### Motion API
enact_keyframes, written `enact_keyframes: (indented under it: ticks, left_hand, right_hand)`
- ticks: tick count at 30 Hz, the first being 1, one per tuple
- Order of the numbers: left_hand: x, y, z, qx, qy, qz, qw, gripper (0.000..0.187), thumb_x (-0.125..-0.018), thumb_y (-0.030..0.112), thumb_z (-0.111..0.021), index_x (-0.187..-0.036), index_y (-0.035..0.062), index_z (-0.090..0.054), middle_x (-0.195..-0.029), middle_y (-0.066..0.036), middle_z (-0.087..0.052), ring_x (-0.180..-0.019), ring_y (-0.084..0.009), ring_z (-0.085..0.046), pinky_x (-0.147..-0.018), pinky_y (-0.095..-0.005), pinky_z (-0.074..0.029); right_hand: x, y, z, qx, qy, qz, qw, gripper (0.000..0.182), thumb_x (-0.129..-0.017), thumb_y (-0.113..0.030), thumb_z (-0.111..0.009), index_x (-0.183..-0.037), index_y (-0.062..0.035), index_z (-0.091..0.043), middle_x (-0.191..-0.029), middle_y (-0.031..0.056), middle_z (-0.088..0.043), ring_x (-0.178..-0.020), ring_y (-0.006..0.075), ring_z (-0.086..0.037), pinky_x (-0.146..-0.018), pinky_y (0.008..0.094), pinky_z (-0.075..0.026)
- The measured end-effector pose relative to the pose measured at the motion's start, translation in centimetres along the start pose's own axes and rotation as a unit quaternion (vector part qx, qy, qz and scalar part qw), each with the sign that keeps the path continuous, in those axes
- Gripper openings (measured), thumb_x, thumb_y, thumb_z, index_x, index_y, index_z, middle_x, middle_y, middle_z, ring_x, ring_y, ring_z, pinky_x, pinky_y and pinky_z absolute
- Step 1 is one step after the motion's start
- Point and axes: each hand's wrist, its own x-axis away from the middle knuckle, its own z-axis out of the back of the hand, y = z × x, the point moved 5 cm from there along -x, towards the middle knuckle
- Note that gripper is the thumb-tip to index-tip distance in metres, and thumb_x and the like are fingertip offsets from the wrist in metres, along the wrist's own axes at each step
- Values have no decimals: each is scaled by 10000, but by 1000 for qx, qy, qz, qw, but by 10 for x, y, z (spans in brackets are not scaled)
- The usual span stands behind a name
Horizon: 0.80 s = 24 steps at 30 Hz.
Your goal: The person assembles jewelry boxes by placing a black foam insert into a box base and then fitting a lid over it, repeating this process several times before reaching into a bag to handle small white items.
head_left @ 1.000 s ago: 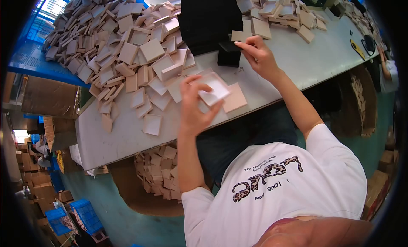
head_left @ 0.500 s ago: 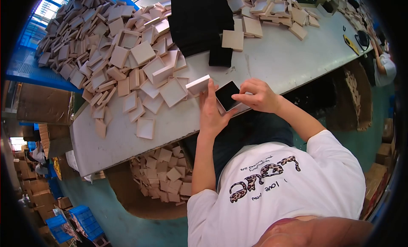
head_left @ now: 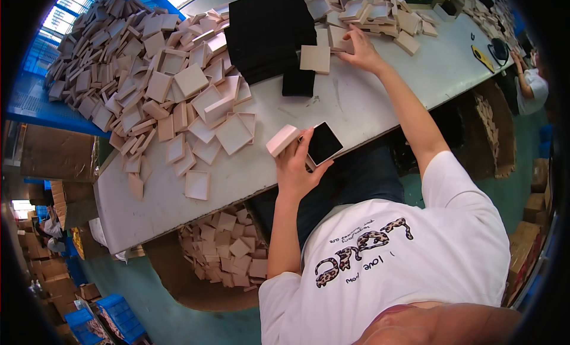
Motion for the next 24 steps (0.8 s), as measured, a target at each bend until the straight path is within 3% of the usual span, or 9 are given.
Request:
enact_keyframes:
  ticks: [1, 4, 7, 11, 12, 15, 21, 24]
  left_hand:
    - [2, -5, -4, 34, -3, 16, 999, 907, -751, 329, -954, -1531, 93, -555, -1357, -164, -609, -1297, -398, -535, -1119, -508, -414]
    - [3, -6, -3, 19, 2, 24, 1000, 885, -780, 358, -934, -1544, 120, -556, -1339, -183, -603, -1261, -414, -562, -1071, -495, -460]
    - [3, -5, -1, 4, 5, 25, 1000, 868, -805, 379, -915, -1556, 140, -552, -1337, -196, -600, -1251, -421, -567, -1061, -495, -467]
    - [2, -6, -2, 10, 4, 24, 1000, 852, -813, 385, -907, -1552, 143, -559, -1334, -204, -597, -1246, -423, -568, -1059, -499, -463]
    - [3, -7, -2, 8, -4, 23, 1000, 860, -821, 403, -898, -1563, 151, -543, -1340, -215, -595, -1246, -428, -574, -1051, -502, -474]
    - [3, -9, -2, 9, -10, 22, 1000, 864, -834, 421, -886, -1575, 161, -526, -1344, -226, -591, -1241, -433, -580, -1041, -505, -484]
    - [2, -6, 0, -11, 21, 2, 1000, 838, -820, 391, -900, -1549, 154, -564, -1313, -193, -598, -1228, -415, -571, -1051, -494, -468]
    - [3, -7, -1, -12, 15, 6, 1000, 849, -820, 409, -899, -1552, 150, -556, -1307, -188, -600, -1227, -411, -572, -1051, -491, -472]
  right_hand:
    - [-3, 11, -8, 68, 8, 23, 997, 538, -811, -388, -850, -1165, -61, -610, -1364, 172, -597, -1267, 355, -582, -1068, 433, -487]
    - [-15, 12, -3, 11, -156, -54, 986, 524, -823, -359, -846, -1151, -67, -560, -1264, 165, -571, -1167, 342, -585, -992, 405, -497]
    - [1, -11, 11, -53, -141, -6, 989, 530, -798, -350, -865, -1133, -66, -568, -1159, 147, -555, -1081, 331, -581, -933, 413, -499]
    - [34, -41, 34, -130, -105, -27, 986, 538, -777, -304, -872, -1192, -76, -618, -1268, 151, -593, -1176, 351, -611, -1019, 424, -510]
    - [41, -49, 41, -121, -65, -5, 990, 540, -796, -272, -861, -1237, -69, -623, -1382, 165, -585, -1239, 369, -608, -1054, 430, -504]
    - [61, -60, 50, -148, 0, -33, 988, 489, -800, -252, -858, -1190, -65, -629, -1422, 182, -585, -1288, 368, -591, -1064, 430, -498]
    - [61, -62, 45, -64, -33, 45, 996, 462, -775, -240, -864, -1120, -58, -615, -1340, 197, -622, -1269, 371, -582, -1048, 417, -492]
    - [52, -56, 47, -87, -188, -74, 975, 508, -738, -257, -888, -1109, -56, -604, -1279, 185, -614, -1227, 377, -587, -1039, 422, -493]
